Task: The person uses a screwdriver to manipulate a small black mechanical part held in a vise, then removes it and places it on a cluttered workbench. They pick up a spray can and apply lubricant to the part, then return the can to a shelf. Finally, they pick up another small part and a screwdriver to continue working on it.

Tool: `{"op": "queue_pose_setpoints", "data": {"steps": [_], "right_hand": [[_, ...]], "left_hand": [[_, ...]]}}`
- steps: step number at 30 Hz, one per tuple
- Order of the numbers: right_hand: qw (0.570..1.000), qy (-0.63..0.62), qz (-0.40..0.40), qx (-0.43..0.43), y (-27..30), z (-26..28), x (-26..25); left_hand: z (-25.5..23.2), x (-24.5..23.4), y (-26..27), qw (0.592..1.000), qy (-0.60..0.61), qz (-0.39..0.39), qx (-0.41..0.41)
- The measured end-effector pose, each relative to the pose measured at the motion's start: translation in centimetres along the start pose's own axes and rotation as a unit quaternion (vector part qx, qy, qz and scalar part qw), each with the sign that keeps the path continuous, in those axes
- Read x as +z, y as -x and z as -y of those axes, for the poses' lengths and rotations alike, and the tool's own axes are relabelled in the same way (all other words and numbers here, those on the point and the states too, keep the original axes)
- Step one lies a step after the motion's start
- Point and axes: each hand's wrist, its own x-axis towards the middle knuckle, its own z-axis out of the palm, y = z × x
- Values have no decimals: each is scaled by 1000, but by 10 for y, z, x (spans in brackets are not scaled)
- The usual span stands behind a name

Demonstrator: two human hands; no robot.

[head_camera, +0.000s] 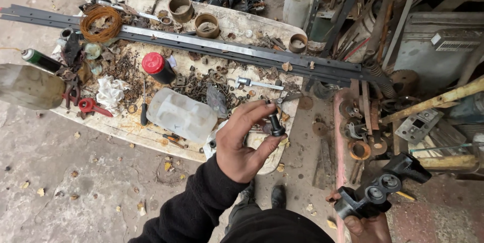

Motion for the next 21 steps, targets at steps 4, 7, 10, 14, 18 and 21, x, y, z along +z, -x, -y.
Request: {"op": "queue_pose_setpoints", "data": {"steps": [4,7,10,14,18,21], "right_hand": [[1000,-15,-22,15,-7,16,17],[998,-18,-49,45,-7,15,16],[998,-21,-41,44,-3,-1,2],[998,-24,-35,46,-3,-2,4],[999,-31,-17,30,-1,-5,3],[999,-47,0,23,2,5,13]], "left_hand": [[-11,-6,-3,999,1,29,20],[-17,-8,-6,998,-3,47,37],[-18,-8,-5,998,-11,42,54],[-17,-9,-5,998,41,47,26],[-14,-10,-6,998,38,53,2],[8,-6,1,997,47,54,-23]]}}
